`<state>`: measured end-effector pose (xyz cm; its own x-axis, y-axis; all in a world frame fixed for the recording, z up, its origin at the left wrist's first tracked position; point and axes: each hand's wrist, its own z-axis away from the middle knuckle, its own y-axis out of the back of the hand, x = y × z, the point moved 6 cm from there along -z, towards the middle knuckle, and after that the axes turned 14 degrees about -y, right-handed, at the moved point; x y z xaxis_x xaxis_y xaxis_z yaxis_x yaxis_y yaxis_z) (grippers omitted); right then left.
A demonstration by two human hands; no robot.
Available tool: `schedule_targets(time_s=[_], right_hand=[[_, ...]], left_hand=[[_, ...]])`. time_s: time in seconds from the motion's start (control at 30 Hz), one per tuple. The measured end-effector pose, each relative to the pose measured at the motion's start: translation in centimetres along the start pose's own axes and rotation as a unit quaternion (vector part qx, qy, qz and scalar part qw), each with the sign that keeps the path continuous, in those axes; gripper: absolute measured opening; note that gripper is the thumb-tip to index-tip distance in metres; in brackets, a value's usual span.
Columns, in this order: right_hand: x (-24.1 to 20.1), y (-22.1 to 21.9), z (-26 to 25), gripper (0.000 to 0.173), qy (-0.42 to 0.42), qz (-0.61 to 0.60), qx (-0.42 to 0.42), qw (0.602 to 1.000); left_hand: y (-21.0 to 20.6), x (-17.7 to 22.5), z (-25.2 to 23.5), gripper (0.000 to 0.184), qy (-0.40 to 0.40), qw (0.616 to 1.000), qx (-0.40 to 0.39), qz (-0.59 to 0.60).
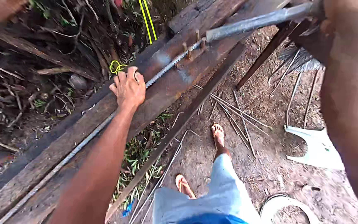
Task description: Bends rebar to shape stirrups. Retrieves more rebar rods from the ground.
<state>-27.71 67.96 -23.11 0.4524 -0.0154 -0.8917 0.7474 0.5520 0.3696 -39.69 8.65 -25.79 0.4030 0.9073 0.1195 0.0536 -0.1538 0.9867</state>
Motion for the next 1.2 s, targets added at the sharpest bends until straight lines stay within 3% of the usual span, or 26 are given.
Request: schedule_targets(time_s=[0.1, 0.27, 0.43, 0.5, 0.67, 0.83, 1.13, 1.2], right_hand=[[-3.3, -1.2, -1.8, 0.039, 0.004, 0.034, -0.001, 0.999], [-1.7, -2.7, -3.4, 0.034, -0.031, 0.031, -0.033, 0.998], [-1.9, -3.3, -4.7, 0.009, -0.002, -0.02, -0.24, 0.971], [-1.4, -3.7, -5.0, 0.007, 0.013, -0.043, -0.278, 0.959], [-0.4, -3.5, -3.9, 0.028, 0.026, -0.076, -0.072, 0.994], [0.2, -2.3, -2.3, 0.03, 0.032, -0.048, -0.039, 0.998], [4.9, 2.1, 8.2, 0.034, 0.043, -0.127, 0.063, 0.989], [5.3, 2.8, 10.7, 0.045, 0.029, -0.143, 0.088, 0.985]], left_hand=[[0.5, 0.7, -0.1, 0.053, -0.016, 1.0, -0.003, 0.017], [-0.1, 1.0, 0.9, 0.058, -0.024, 0.999, -0.025, 0.007], [-0.1, 0.6, 0.8, 0.059, -0.02, 0.999, -0.028, 0.001], [-0.1, 0.5, 0.9, 0.059, -0.02, 0.999, -0.03, 0.001], [-0.2, 0.4, 0.8, 0.06, -0.027, 0.999, -0.018, 0.003], [0.1, 0.3, -0.1, 0.059, -0.01, 1.0, -0.02, 0.011], [0.0, 0.8, 0.0, 0.063, -0.025, 0.999, -0.01, 0.034], [0.5, 0.6, -0.2, 0.064, -0.024, 0.999, -0.007, 0.03]])
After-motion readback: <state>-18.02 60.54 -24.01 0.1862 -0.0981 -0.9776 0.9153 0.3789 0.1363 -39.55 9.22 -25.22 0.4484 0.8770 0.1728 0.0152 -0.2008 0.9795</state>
